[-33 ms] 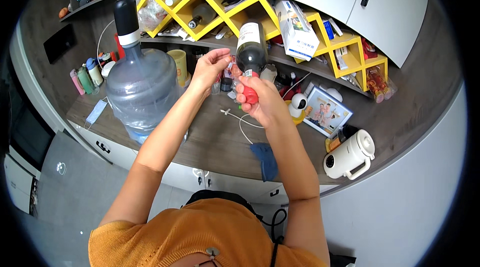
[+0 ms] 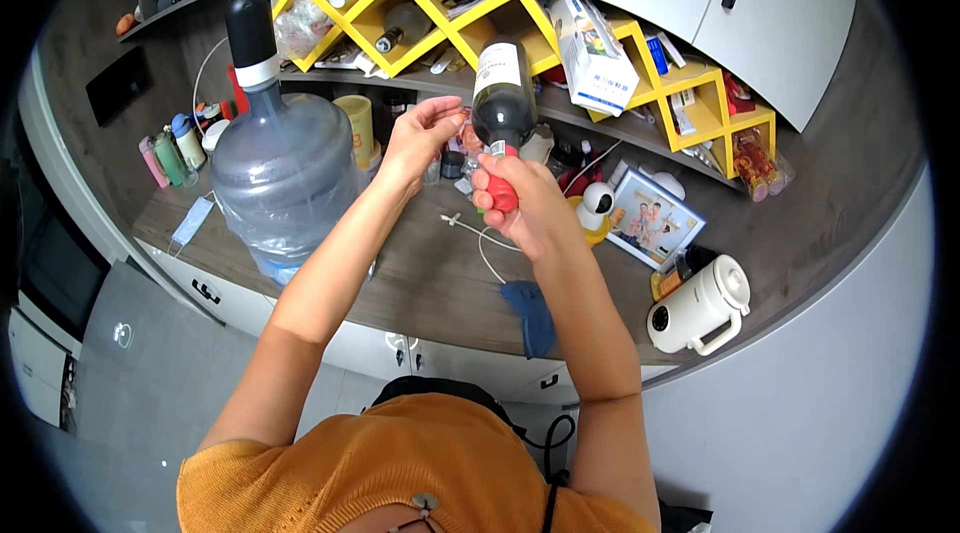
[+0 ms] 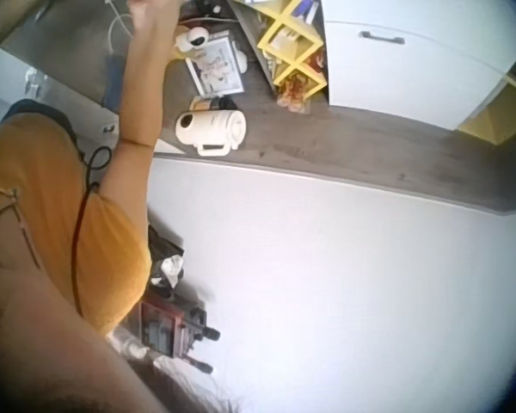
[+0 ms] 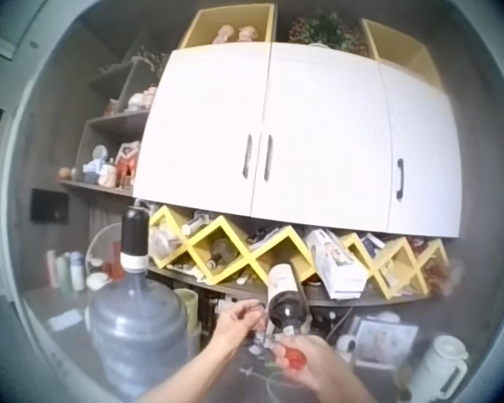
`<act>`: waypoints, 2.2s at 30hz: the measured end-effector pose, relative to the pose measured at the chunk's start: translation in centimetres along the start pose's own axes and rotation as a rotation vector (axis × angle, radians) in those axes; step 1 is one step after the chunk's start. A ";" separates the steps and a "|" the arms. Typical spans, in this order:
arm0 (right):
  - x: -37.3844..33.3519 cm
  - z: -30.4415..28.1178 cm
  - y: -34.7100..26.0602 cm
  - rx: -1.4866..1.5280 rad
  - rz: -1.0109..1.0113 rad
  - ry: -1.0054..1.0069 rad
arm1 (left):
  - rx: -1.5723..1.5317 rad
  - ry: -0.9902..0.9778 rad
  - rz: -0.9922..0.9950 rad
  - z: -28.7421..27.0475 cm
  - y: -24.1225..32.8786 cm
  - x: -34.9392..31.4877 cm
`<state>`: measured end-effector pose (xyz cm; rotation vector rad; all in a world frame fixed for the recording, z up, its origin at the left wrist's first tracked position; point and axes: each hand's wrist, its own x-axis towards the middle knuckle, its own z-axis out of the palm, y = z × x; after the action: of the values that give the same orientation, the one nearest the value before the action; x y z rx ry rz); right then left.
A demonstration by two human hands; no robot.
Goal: The person wipes a wine bottle, a box, and a handheld brush using a cloth after retrieving them from a shelf.
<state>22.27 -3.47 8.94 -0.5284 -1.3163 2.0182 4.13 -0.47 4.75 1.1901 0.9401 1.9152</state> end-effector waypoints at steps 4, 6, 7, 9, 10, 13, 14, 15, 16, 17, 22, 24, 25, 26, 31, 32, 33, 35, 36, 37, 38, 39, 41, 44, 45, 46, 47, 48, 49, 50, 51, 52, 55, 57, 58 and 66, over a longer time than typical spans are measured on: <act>-3.8 0.1 0.9 -0.018 0.089 -0.008 | -0.023 -0.051 0.000 0.6 0.1 -4.0; -5.2 0.1 1.7 -0.030 0.131 -0.010 | -0.070 -0.047 -0.001 0.5 -0.3 -6.2; -5.9 0.2 2.2 -0.036 0.150 -0.013 | -0.060 -0.043 -0.033 0.3 -0.2 -7.4; -7.1 0.2 3.1 -0.057 0.181 -0.002 | -0.119 -0.019 -0.058 0.0 -0.8 -9.6; -7.6 0.2 3.6 -0.063 0.210 -0.006 | -0.148 -0.007 -0.070 0.0 -1.1 -10.6; -8.3 -0.1 4.9 -0.077 0.301 -0.021 | -0.222 0.102 -0.120 -0.4 -2.0 -13.7; -8.3 -0.2 5.2 -0.080 0.329 -0.026 | -0.234 0.130 -0.137 -0.7 -2.4 -14.4; -8.3 -0.4 5.7 -0.078 0.365 -0.028 | -0.250 0.154 -0.176 -1.0 -2.9 -15.2; -8.3 -0.6 6.1 -0.076 0.401 -0.030 | -0.255 0.172 -0.195 -1.2 -3.7 -15.8; -8.0 -1.0 6.4 -0.112 0.448 -0.016 | -0.260 0.190 -0.214 -1.5 -4.6 -16.2; -6.0 -3.0 7.8 -0.251 0.589 -0.012 | -0.244 0.244 -0.294 -2.2 -7.9 -17.9; -5.3 -3.5 8.1 -0.284 0.622 0.015 | -0.233 0.237 -0.343 -2.9 -9.3 -18.1; -5.0 -3.9 8.3 -0.279 0.638 -0.003 | -0.211 0.237 -0.364 -3.2 -9.8 -18.2; -4.8 -3.9 8.3 -0.266 0.660 -0.001 | -0.189 0.238 -0.385 -3.5 -10.3 -18.3; -3.5 -5.0 8.9 -0.092 0.775 0.033 | 0.002 0.192 -0.347 -4.6 -12.5 -18.5; -3.2 -5.1 9.0 -0.039 0.790 0.045 | 0.073 0.166 -0.288 -5.0 -13.7 -18.8; -3.2 -5.1 9.0 0.012 0.799 0.058 | 0.143 0.136 -0.224 -4.9 -13.7 -19.0; -3.1 -5.1 9.1 0.125 0.835 0.070 | 0.361 0.119 -0.125 -5.0 -13.4 -19.6; -2.7 -5.2 9.2 0.190 0.865 0.074 | 0.468 0.110 -0.080 -5.0 -13.0 -19.5; -2.3 -5.4 9.3 0.253 0.895 0.077 | 0.561 0.082 -0.033 -5.0 -12.7 -19.4; -1.9 -5.7 9.6 0.340 0.926 0.098 | 0.654 0.055 0.015 -5.1 -12.4 -19.3; -1.4 -6.0 10.0 0.424 0.956 0.117 | 0.746 0.029 0.064 -5.2 -12.4 -19.1; -0.6 -6.2 10.2 0.537 1.003 0.142 | 0.766 -0.006 0.132 -5.6 -13.0 -18.5; 0.3 -6.1 10.4 0.602 1.050 0.151 | 0.814 -0.076 0.142 -6.2 -13.5 -17.7; 0.6 -6.1 10.4 0.611 1.058 0.150 | 0.833 -0.104 0.132 -6.4 -13.7 -17.4; 0.9 -6.2 10.5 0.619 1.066 0.150 | 0.837 -0.116 0.136 -6.6 -13.9 -17.1; 1.1 -6.1 10.4 0.622 1.065 0.147 | 0.840 -0.128 0.140 -6.8 -14.2 -16.9; 1.4 -6.1 10.2 0.624 1.064 0.143 | 0.844 -0.141 0.144 -6.9 -14.4 -16.7; 1.6 -6.0 10.1 0.628 1.063 0.140 | 0.842 -0.149 0.159 -6.9 -14.6 -16.3; 1.9 -6.0 10.1 0.638 1.067 0.142 | 0.839 -0.158 0.173 -6.8 -14.7 -16.0; 2.2 -5.9 10.2 0.648 1.072 0.141 | 0.838 -0.165 0.188 -6.8 -14.8 -15.6; 2.6 -5.9 10.2 0.658 1.076 0.141 | 0.820 -0.142 0.178 -6.7 -15.3 -15.4; 3.5 -5.5 9.6 0.616 1.064 0.175 | 0.786 -0.100 0.140 -6.7 -16.3 -14.6; 4.3 -6.2 9.5 0.613 1.017 0.022 | 0.790 -0.110 0.108 -7.1 -16.3 -13.6; 4.8 -6.6 9.4 0.611 0.992 -0.054 | 0.797 -0.105 0.107 -7.1 -16.3 -13.0; 7.7 -11.0 9.3 0.170 0.459 -0.036 | 0.778 -0.083 -0.065 -7.4 -16.3 -9.9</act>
<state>21.13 6.50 -3.91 -0.7716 -1.0991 2.4944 3.53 -2.17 -15.68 1.6132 1.7340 1.4528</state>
